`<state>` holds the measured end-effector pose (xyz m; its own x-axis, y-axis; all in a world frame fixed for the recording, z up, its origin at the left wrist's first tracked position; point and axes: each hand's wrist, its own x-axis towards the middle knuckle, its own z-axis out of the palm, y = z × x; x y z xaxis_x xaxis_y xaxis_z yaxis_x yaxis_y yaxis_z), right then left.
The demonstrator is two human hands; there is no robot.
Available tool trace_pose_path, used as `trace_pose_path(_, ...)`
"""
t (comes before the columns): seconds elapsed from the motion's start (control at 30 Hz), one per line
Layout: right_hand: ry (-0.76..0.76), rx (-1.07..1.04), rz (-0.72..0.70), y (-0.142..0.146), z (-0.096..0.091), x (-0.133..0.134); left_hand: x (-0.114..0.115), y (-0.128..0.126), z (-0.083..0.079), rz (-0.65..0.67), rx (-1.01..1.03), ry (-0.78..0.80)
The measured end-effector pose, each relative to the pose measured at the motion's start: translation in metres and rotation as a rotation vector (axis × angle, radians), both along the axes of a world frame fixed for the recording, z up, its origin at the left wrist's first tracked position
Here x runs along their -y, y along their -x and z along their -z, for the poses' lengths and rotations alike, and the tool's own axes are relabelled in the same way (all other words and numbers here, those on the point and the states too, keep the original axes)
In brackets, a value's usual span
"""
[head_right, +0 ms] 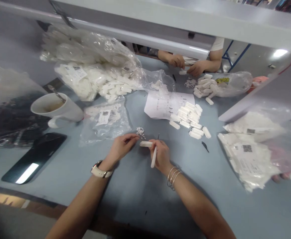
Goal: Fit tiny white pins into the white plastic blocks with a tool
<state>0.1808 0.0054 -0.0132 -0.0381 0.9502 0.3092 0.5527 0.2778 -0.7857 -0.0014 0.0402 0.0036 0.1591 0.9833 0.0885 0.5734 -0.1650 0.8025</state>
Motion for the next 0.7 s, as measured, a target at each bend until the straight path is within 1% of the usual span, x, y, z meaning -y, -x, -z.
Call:
trace_pose_path(0.07,-0.007,0.004,-0.008,0.0,0.0,0.0,-0.001,0.002,0.004,-0.046,-0.083,-0.088)
trace_pose_path(0.13,-0.012,0.009,-0.016,0.0,0.0,0.0,-0.002,0.0,0.006,-0.054,-0.173,-0.157)
trace_pose_path(0.23,-0.001,0.016,-0.014,0.0,0.001,0.001,-0.002,-0.006,0.009,-0.039,-0.292,-0.191)
trace_pose_path(0.33,0.015,0.015,-0.005,0.0,0.002,0.0,-0.002,-0.011,0.009,-0.046,-0.36,-0.193)
trace_pose_path(0.4,0.021,0.011,-0.006,0.001,0.002,0.0,-0.003,-0.012,0.009,-0.033,-0.362,-0.19)
trace_pose_path(0.5,0.031,0.004,-0.011,0.0,0.002,0.0,-0.004,-0.011,0.009,0.004,-0.315,-0.173)
trace_pose_path(0.57,0.031,-0.001,-0.01,0.0,0.002,0.0,-0.004,-0.01,0.008,0.005,-0.28,-0.149)
trace_pose_path(0.63,0.026,-0.007,-0.006,0.0,0.002,0.0,-0.004,-0.007,0.006,-0.017,-0.232,-0.11)
trace_pose_path(0.7,0.02,-0.011,-0.004,0.0,0.001,0.0,-0.003,-0.004,0.002,-0.024,-0.139,-0.041)
